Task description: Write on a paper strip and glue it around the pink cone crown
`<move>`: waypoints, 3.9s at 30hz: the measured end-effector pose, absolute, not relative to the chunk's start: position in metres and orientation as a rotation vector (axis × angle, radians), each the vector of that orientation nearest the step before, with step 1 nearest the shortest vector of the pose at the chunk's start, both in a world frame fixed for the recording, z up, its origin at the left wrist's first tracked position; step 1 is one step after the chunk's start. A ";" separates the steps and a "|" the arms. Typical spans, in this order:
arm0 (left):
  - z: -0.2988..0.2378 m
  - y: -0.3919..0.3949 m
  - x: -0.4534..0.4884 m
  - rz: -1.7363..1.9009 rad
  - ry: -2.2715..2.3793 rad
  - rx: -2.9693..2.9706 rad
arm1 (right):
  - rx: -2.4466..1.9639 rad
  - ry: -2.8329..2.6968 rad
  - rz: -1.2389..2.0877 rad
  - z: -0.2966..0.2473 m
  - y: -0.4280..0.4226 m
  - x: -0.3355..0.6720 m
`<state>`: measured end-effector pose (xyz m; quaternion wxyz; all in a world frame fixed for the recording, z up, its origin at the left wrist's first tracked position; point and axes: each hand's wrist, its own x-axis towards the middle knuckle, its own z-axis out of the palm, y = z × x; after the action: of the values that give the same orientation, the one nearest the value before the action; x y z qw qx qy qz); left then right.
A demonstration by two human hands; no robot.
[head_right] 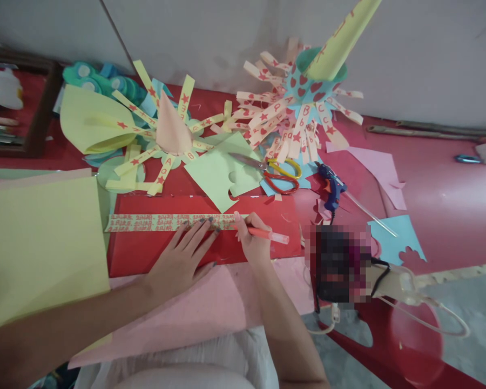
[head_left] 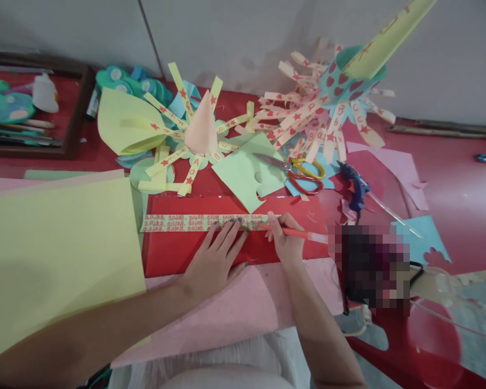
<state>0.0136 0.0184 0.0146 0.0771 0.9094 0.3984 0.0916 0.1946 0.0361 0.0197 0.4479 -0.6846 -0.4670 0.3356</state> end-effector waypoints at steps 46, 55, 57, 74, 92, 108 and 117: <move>0.014 0.019 0.013 0.264 1.182 2.732 | -1.738 -1.149 0.780 0.017 0.036 0.194; 0.014 0.019 0.013 0.284 1.186 2.733 | -1.721 -1.093 0.720 0.018 0.036 0.194; 0.015 0.019 0.013 0.277 1.187 2.733 | -1.707 -1.053 0.728 0.017 0.036 0.195; 0.013 0.018 0.013 0.281 1.200 2.745 | -1.703 -1.133 0.744 0.016 0.036 0.197; 0.013 0.019 0.014 0.288 1.203 2.749 | -1.696 -1.148 0.697 0.013 0.036 0.197; 0.012 0.018 0.013 0.274 1.195 2.735 | -1.711 -1.096 0.706 0.017 0.037 0.196; 0.014 0.019 0.014 0.269 1.189 2.748 | -1.723 -1.034 0.654 0.017 0.035 0.196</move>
<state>0.0138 0.0185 0.0138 0.0676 0.9120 0.3947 0.0894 0.1963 0.0346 0.0166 0.4917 -0.7100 -0.4260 0.2696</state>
